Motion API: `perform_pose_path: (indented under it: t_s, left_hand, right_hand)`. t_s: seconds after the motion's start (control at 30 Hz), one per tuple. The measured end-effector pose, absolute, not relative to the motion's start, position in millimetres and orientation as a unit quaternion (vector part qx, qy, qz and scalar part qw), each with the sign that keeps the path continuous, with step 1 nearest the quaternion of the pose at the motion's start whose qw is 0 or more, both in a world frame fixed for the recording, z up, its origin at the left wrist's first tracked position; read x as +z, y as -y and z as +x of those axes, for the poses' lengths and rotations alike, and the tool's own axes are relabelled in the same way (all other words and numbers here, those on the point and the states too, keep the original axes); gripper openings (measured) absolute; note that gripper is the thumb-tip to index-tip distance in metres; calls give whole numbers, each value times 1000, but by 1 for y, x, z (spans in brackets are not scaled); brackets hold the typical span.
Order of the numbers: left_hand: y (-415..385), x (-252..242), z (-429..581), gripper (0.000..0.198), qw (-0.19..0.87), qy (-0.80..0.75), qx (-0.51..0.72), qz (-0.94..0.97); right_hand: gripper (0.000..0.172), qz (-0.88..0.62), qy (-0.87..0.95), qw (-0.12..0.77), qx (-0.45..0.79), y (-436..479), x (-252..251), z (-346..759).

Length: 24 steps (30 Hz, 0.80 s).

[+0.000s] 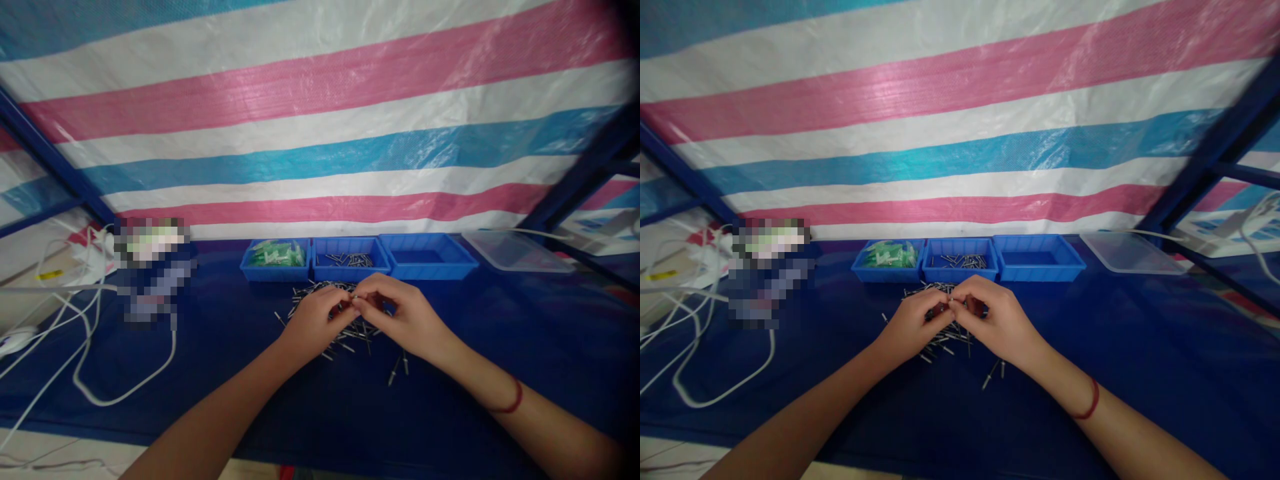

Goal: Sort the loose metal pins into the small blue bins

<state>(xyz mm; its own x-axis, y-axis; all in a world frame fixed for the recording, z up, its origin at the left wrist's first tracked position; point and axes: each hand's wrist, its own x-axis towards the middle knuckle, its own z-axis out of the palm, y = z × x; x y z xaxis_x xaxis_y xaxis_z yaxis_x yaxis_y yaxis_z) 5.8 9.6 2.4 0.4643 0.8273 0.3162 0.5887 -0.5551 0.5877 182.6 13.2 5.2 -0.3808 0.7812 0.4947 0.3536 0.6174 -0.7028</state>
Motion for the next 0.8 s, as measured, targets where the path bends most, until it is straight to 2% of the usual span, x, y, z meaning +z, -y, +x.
perform_pose_path:
  t_s: [0.23, 0.37, 0.53, 0.7, 0.8]
  left_hand:
    - [-9, 8, 4, 15, 209, -448, 334, 802]
    - [-9, 11, 2, 17, 213, -464, 362, 780]
    - [-10, 12, -1, 20, 190, -477, 345, 785]
    - [-12, 8, -4, 20, 127, -477, 297, 817]
    - [-12, 4, -5, 19, 93, -473, 255, 838]
  right_hand:
    - [11, -368, 793, 427, 234, -16, 7, 187]
    - [16, -345, 829, 397, 188, -19, 8, 189]
    - [21, -400, 813, 421, 46, -35, 8, 194]
    - [26, -515, 779, 343, -101, -54, 4, 196]
    - [26, -514, 778, 341, -115, -52, 5, 195]
